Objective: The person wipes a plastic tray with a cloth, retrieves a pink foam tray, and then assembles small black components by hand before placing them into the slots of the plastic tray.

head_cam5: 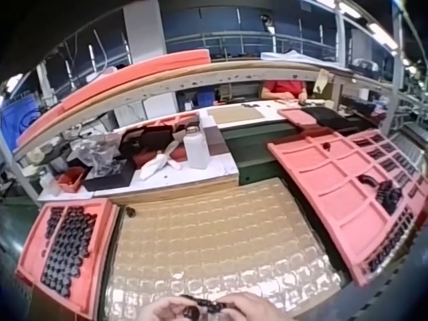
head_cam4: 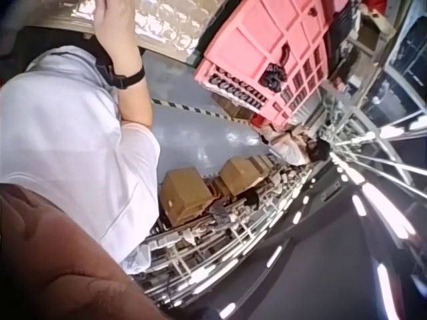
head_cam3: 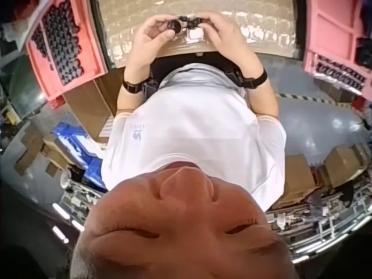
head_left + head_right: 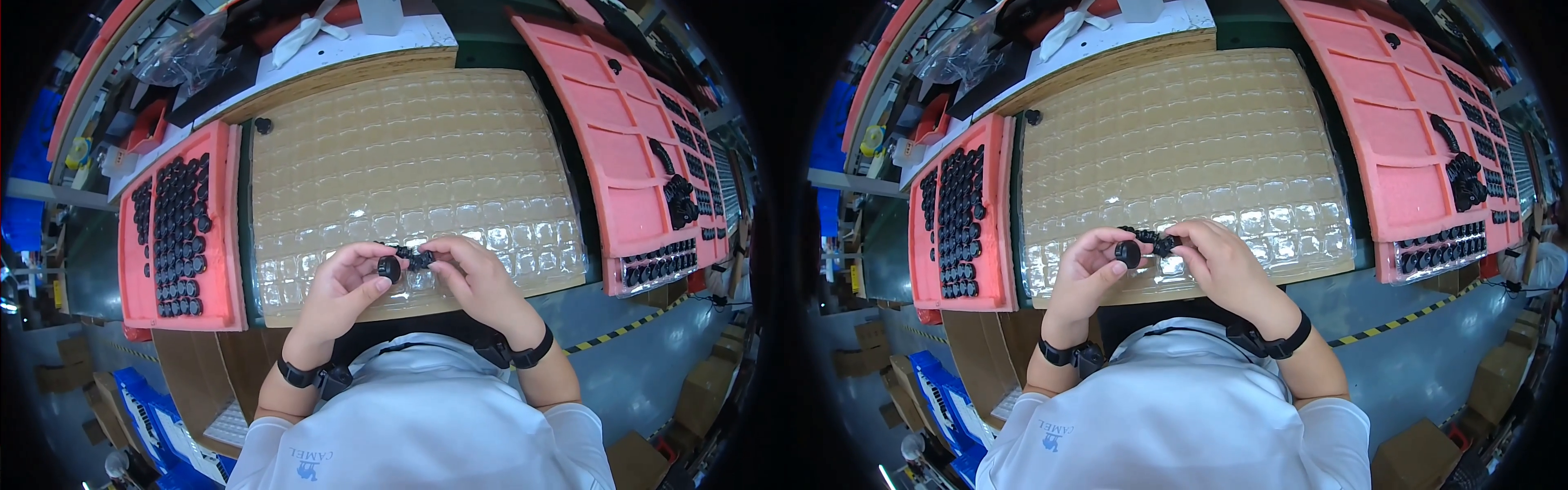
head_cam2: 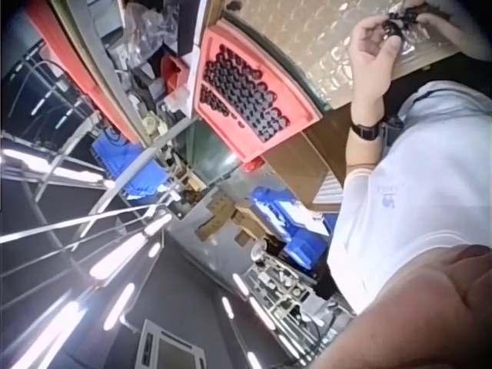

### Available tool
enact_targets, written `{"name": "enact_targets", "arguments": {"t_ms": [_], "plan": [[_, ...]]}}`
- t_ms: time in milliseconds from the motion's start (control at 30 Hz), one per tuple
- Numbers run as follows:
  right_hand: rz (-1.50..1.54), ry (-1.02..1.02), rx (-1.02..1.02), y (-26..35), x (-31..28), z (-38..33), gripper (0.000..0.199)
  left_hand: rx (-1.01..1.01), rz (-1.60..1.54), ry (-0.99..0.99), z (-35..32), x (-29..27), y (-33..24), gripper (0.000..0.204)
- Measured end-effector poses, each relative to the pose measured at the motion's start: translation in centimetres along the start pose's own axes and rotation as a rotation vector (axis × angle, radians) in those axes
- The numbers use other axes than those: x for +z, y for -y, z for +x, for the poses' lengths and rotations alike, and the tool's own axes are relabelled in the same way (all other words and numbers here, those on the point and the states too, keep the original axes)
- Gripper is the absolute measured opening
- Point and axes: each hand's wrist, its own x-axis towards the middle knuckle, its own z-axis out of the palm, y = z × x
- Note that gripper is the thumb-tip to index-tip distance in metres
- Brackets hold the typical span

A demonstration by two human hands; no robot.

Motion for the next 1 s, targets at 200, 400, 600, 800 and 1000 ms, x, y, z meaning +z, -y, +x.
{"name": "enact_targets", "arguments": {"t_ms": [200, 400, 600, 800, 1000], "plan": [[0.162, 0.005, 0.170, 0.6, -0.7, 0.0, 0.022, -0.017, -0.082, 0.019, 0.1, -0.1, 0.2, 0.038], [0.428, -0.040, 0.243, 0.1, -1.0, -0.1, 0.021, 0.002, -0.149, 0.011, -0.2, -0.5, -0.1, 0.038], [0.698, -0.052, 0.171, 2.6, -0.9, 0.1, 0.022, 0.055, -0.202, 0.003, -0.7, -0.2, -0.8, 0.041], [0.410, 0.031, -0.061, 5.1, -0.3, 0.9, 0.023, 0.116, -0.056, -0.059, -1.4, 0.8, -2.1, 0.043], [0.599, 0.067, 0.002, 4.5, 0.7, 1.2, 0.023, 0.089, -0.094, -0.019, -1.6, 0.1, -2.0, 0.043]]}}
